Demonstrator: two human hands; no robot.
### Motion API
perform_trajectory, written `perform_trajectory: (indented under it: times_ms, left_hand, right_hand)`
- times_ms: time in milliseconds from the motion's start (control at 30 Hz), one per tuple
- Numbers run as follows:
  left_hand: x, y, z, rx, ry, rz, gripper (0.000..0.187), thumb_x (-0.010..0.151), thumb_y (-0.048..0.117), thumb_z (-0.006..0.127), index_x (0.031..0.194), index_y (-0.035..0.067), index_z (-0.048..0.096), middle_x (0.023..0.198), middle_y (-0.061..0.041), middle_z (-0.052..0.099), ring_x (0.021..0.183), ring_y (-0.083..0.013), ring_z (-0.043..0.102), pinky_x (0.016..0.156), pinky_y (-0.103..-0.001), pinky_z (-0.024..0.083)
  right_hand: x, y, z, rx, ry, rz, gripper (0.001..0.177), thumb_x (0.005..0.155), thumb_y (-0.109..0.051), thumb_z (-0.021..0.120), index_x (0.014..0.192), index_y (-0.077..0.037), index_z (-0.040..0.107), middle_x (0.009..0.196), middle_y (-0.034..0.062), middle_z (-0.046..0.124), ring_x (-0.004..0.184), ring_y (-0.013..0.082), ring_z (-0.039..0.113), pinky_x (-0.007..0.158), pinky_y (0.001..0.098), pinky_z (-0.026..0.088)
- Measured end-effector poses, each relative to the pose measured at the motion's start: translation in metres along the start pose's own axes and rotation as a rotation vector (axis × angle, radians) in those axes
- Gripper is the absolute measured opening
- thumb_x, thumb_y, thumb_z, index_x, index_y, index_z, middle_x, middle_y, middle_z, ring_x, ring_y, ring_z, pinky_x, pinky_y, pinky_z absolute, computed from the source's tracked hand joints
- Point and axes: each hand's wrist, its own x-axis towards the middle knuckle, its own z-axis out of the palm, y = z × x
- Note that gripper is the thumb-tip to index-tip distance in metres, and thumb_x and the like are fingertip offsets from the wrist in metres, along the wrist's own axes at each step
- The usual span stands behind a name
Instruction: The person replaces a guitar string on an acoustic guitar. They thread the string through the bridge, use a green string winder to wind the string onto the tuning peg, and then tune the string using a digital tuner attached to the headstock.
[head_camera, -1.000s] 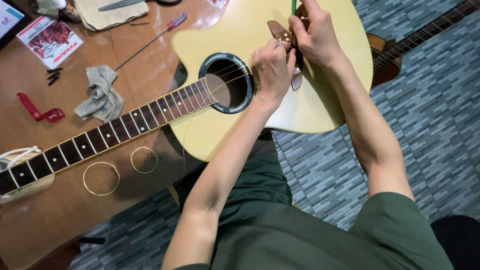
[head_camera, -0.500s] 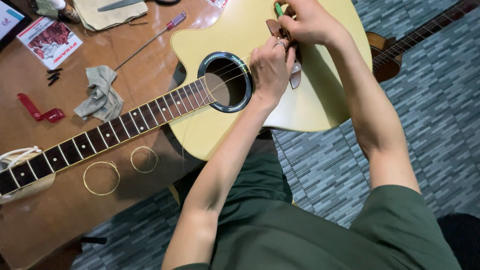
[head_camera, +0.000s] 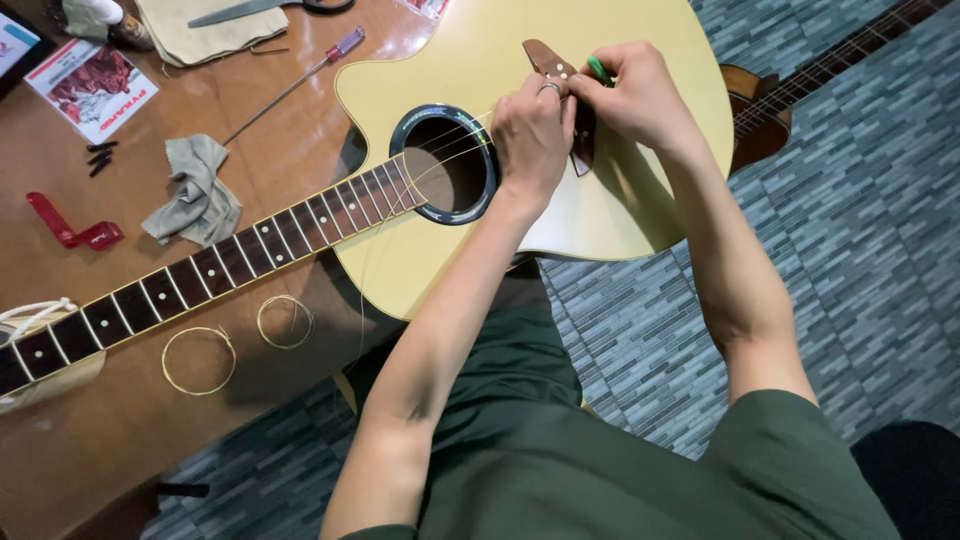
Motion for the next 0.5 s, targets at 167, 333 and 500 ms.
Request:
perform_trajectory:
  times_ms: [167,333,500]
  left_hand:
    - [0.003,0.005,-0.017,-0.174,-0.039,-0.003,0.009,0.089,0.012,0.064,0.089,0.006,0.071,0.089,-0.011,0.068,0.069,-0.0366,0.065,0.073,-0.047,0.050]
    - [0.000,-0.004,-0.016,-0.212,-0.056,0.039,0.008,0.087,0.008,0.062,0.092,0.006,0.068,0.093,-0.011,0.065,0.073,-0.0396,0.063,0.079,-0.050,0.050]
    - [-0.003,-0.011,-0.004,-0.167,-0.067,0.099,0.015,0.084,0.004,0.064,0.098,0.008,0.069,0.094,-0.011,0.062,0.077,-0.0371,0.062,0.077,-0.047,0.048]
  right_hand:
    - [-0.006,0.007,0.012,-0.133,0.069,-0.114,0.028,0.108,-0.004,0.061,0.083,-0.002,0.051,0.072,0.0096,0.057,0.064,0.0218,0.048,0.060,0.0374,0.038]
    - [-0.026,-0.017,0.009,0.212,0.310,-0.049,0.020,0.111,-0.006,0.062,0.092,-0.002,0.062,0.074,0.0062,0.057,0.061,0.0143,0.048,0.054,0.0305,0.036]
    - [-0.079,-0.067,0.005,1.025,0.310,0.269,0.021,0.105,-0.024,0.065,0.098,-0.004,0.065,0.064,-0.0048,0.044,0.049,0.0038,0.029,0.046,0.0232,0.026]
